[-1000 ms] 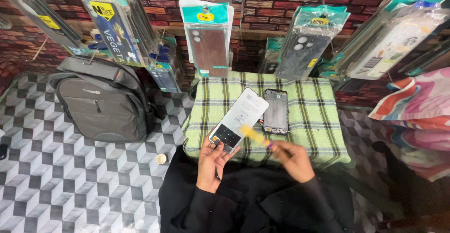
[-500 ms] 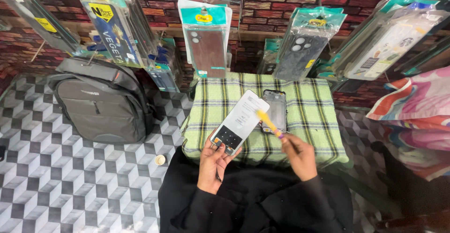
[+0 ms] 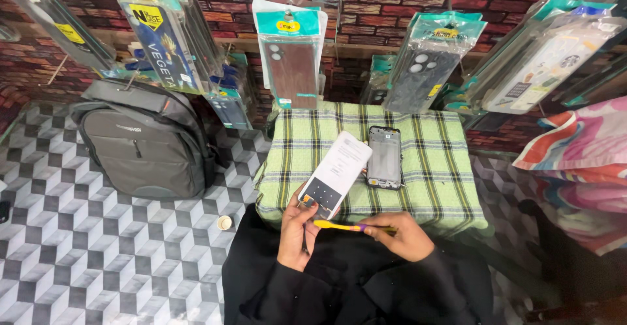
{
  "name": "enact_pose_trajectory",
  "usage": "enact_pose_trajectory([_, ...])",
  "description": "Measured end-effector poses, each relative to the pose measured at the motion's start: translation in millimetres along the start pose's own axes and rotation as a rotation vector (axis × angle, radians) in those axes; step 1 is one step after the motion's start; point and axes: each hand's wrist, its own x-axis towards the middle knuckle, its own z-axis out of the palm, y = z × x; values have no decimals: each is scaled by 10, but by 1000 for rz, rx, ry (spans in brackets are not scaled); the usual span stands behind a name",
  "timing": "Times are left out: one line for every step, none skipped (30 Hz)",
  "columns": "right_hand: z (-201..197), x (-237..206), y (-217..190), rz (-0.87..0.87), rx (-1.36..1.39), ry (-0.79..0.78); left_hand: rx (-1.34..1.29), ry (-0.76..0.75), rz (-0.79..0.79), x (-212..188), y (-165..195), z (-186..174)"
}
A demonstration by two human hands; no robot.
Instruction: The person uses a screwdriver to remove screws from a disassembled smartphone, then uses a toothbrush to clean the interior surfaces of the phone frame and a separate screen assembly. The person places the cleaned components on a checkered cloth on the table.
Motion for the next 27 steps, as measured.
enact_pose_trajectory([-14, 4, -25, -45, -9, 18, -32, 15, -9, 3, -2, -13])
enact_pose_trajectory([-31, 3, -47, -90, -19, 37, -39, 39, 3, 13, -10, -23])
enact_pose_trajectory([-52, -3, -63, -110, -24, 34, -46, 63, 15, 22, -19, -33])
enact_pose_trajectory([-81, -11, -74, -130, -29, 30, -53, 87, 28, 30, -21, -42])
enact_pose_trajectory([-105, -20, -81, -150, -34, 25, -60, 81, 27, 32, -16, -53])
enact_pose_trajectory([-130, -31, -82, -155, -26, 30, -67, 77, 26, 29, -12, -62])
enact_pose_trajectory([-151, -41, -79, -159, -18, 35, -74, 72, 25, 27, -9, -66])
enact_pose_trajectory([-161, -50, -72, -163, -10, 41, -61, 51, 44, 24, -9, -67])
enact_pose_trajectory([-165, -55, -61, -115, 6, 45, -48, 29, 64, 24, -8, -59])
enact_pose_trajectory([-159, -60, -47, -67, 22, 49, -36, 8, 83, 21, -6, -44])
enact_pose_trajectory([-151, -62, -31, -19, 38, 52, -47, 20, 65, 16, -2, -26])
enact_pose_trajectory([-139, -67, -13, -9, 47, 60, -58, 32, 47, 11, 4, -8])
enact_pose_trajectory([-127, -65, 6, 0, 56, 67, -68, 43, 30, 11, 12, 9])
enact_pose_trajectory([-118, -67, 25, 9, 65, 74, -105, 55, 27, 9, 20, 20])
enact_pose_trajectory([-117, -66, 44, 14, 75, 83, -143, 67, 23, 12, 20, 28])
enact_pose_trajectory([-117, -63, 63, 19, 85, 93, -180, 79, 19, 14, 21, 26])
enact_pose_trajectory([-119, -58, 79, 25, 94, 103, -176, 102, 15, 18, 18, 18])
enact_pose_trajectory([-117, -52, 94, 24, 90, 125, -172, 124, 10, 24, 11, 5])
enact_pose_trajectory([-108, -44, 107, 24, 86, 146, -168, 147, 6, 30, 2, -14])
enact_pose_trajectory([-91, -38, 116, 24, 82, 168, -191, 132, 20, 31, -4, -40])
enact_pose_trajectory([-63, -30, 123, 32, 69, 183, -215, 117, 34, 32, -9, -64])
enact_pose_trajectory([-16, -17, 126, 39, 55, 198, -239, 101, 49, 35, -15, -84])
enact_pose_trajectory([40, -8, 128, 47, 42, 212, -285, 38, 82, 36, -28, -96])
enact_pose_trajectory([110, 4, 126, 44, 58, 215, -332, -25, 116, 35, -33, -98])
enact_pose_trajectory([184, 17, 124, 42, 75, 219, -377, -89, 149, 35, -37, -95])
enact_pose_trajectory([237, 28, 122, 40, 92, 223, -388, -53, 145, 35, -37, -92])
enact_pose_trajectory([273, 38, 122, 45, 90, 229, -398, -18, 141, 36, -37, -88])
